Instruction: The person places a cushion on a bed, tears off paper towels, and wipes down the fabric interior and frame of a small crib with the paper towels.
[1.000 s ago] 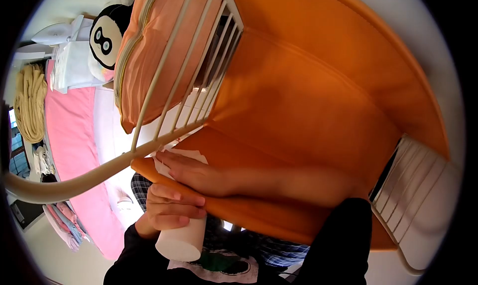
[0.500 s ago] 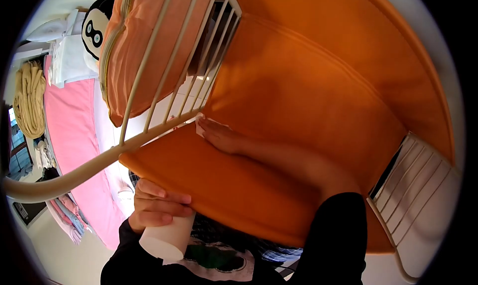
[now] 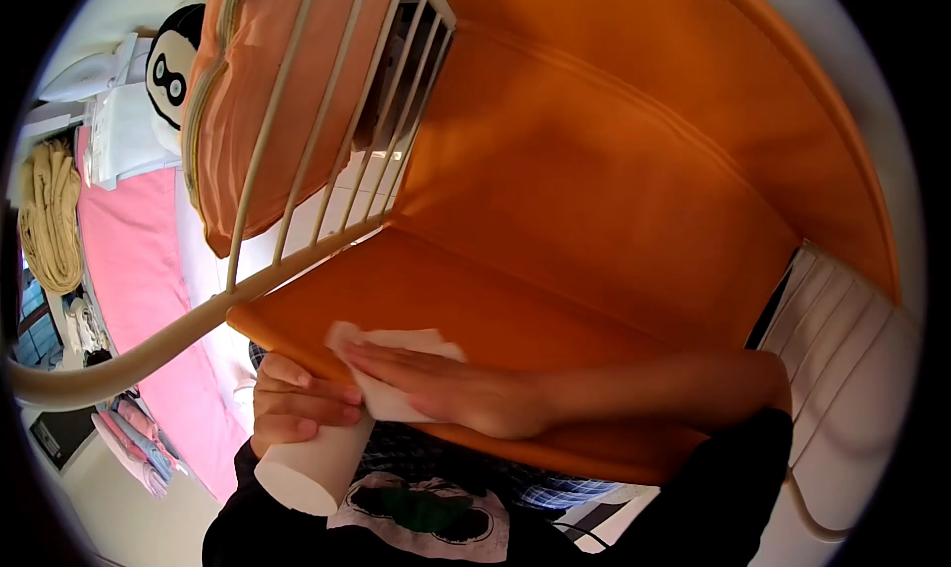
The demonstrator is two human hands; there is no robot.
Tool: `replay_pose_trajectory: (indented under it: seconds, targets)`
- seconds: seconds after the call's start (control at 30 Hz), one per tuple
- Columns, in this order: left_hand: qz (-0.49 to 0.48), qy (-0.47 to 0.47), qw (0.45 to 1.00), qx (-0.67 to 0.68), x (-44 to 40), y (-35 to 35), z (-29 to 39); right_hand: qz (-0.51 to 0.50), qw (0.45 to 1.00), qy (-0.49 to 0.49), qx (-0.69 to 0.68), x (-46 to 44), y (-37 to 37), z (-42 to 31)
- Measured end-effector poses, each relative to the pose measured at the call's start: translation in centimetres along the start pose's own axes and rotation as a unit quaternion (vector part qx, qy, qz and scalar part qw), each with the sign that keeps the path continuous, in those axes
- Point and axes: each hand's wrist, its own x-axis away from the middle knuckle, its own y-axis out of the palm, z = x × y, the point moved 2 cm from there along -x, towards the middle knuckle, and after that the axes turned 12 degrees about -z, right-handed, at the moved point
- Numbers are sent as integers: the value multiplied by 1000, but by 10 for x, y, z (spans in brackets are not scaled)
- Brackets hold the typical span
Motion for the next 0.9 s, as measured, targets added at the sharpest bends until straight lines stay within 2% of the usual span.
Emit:
replay_pose_trajectory:
  seconds: [0.03, 0.07, 0.13, 0.2, 0.27, 0.3, 0.37, 0.47, 0.5, 0.57, 0.63, 0.67, 0.8, 0.87, 0.9]
  targets:
    - [22, 24, 999, 9, -9, 1, 1, -11, 995, 49, 84, 10, -1, 3]
    - [45, 31, 999, 3, -13, 3, 2, -8, 995, 49, 82, 14, -4, 7]
    - [41, 32, 999, 4, -15, 3, 4, -14, 966, 207, 157, 21, -13, 21]
    - [37, 36, 999, 3, -19, 2, 5, -2, 968, 187, 168, 22, -33, 60]
    - [49, 31, 998, -10, -24, 1, 8, 9, 970, 165, 179, 1, -53, 66]
    - [49, 33, 998, -10, -21, 2, 10, 30, 963, 258, 74, -18, -69, 68]
    - [67, -25, 997, -1, -12, 6, 14, 50, 936, 346, -33, -38, -95, 70]
    - [38, -45, 998, 4, -22, 1, 15, 91, 940, 321, 73, -28, -120, 125]
    - [38, -42, 998, 8, -20, 2, 14, 102, 929, 310, 174, -20, -130, 161]
    - [42, -68, 996, -26, -17, 4, 14, 111, 907, 299, 273, -9, -127, 158]
    - [13, -61, 998, -26, -17, -3, 10, 135, 930, 298, 168, 8, -101, 97]
    - [-15, -59, 998, -25, -18, -3, 9, 136, 929, 299, 170, 21, -96, 99]
    - [21, -59, 998, -19, -16, 2, 6, 100, 987, 119, -34, 65, -60, 112]
    - [10, -40, 999, -27, -18, 1, 4, 83, 989, 122, 15, 58, -34, 82]
    - [9, -40, 999, -25, -17, 2, 7, 76, 976, 170, 109, 40, -12, 41]
